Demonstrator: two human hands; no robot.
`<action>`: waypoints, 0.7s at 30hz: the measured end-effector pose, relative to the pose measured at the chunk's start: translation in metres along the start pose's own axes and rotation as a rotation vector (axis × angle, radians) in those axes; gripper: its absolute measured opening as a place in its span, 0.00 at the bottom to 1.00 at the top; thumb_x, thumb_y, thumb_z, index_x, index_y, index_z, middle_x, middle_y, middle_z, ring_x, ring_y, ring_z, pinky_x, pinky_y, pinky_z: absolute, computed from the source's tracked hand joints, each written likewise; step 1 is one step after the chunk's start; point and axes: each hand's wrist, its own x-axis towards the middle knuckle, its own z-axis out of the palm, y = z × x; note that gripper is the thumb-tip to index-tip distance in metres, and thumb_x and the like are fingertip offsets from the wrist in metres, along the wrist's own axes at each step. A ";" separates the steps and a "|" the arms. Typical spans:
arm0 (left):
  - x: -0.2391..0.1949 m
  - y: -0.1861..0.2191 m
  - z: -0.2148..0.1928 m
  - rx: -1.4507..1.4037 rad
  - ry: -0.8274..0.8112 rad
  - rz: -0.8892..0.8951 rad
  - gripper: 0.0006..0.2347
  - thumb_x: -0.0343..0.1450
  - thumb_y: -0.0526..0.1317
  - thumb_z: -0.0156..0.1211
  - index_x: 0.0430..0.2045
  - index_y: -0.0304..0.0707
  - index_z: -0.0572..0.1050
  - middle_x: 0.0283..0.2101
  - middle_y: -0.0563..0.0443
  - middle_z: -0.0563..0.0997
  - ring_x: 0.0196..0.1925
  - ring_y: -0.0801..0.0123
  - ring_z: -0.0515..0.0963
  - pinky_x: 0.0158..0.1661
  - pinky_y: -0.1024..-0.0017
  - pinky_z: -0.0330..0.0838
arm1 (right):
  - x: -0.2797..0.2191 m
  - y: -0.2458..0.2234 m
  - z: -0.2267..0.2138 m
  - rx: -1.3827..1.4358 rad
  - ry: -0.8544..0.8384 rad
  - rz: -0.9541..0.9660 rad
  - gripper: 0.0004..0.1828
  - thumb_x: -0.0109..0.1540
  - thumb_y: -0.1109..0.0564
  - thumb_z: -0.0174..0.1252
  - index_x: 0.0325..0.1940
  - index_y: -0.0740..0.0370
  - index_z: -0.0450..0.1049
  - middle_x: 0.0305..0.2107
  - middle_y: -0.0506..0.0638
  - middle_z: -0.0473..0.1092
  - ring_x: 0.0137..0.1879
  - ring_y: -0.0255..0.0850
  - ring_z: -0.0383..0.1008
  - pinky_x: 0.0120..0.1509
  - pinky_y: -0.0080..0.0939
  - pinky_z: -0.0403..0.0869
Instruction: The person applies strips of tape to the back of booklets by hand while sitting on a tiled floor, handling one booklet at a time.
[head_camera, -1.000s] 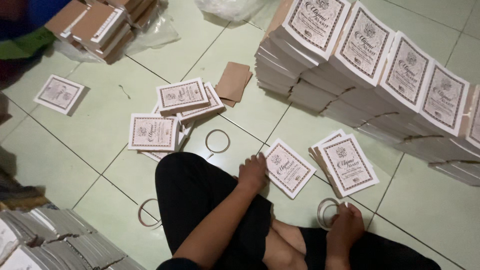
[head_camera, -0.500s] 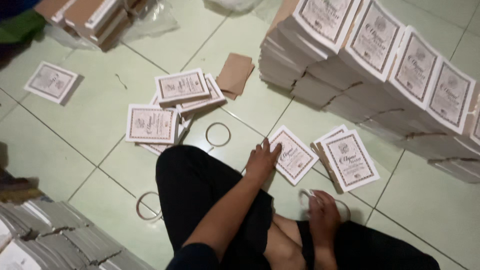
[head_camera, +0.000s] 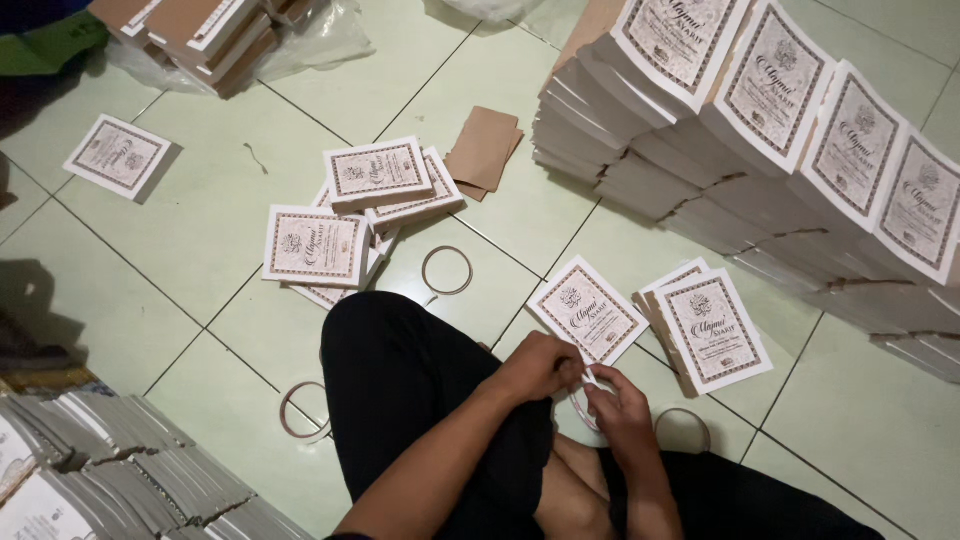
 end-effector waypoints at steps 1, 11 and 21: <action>0.001 0.002 0.001 0.000 0.013 -0.013 0.03 0.65 0.40 0.61 0.27 0.49 0.81 0.24 0.57 0.80 0.28 0.68 0.78 0.33 0.69 0.67 | 0.007 0.011 -0.002 0.041 -0.001 -0.055 0.16 0.63 0.63 0.60 0.56 0.61 0.78 0.21 0.51 0.65 0.25 0.34 0.58 0.29 0.34 0.59; 0.013 -0.009 0.022 0.034 0.067 0.002 0.03 0.64 0.39 0.65 0.23 0.43 0.77 0.24 0.54 0.78 0.30 0.64 0.77 0.34 0.67 0.66 | -0.002 -0.004 0.002 0.071 0.038 0.032 0.20 0.60 0.65 0.58 0.56 0.61 0.80 0.18 0.51 0.60 0.22 0.33 0.51 0.25 0.34 0.51; 0.013 0.005 0.027 0.331 0.054 -0.062 0.04 0.65 0.37 0.55 0.25 0.43 0.77 0.32 0.48 0.81 0.35 0.48 0.79 0.29 0.53 0.67 | 0.021 0.013 0.001 0.215 0.069 0.100 0.19 0.61 0.65 0.58 0.56 0.65 0.78 0.30 0.48 0.67 0.31 0.33 0.62 0.34 0.28 0.60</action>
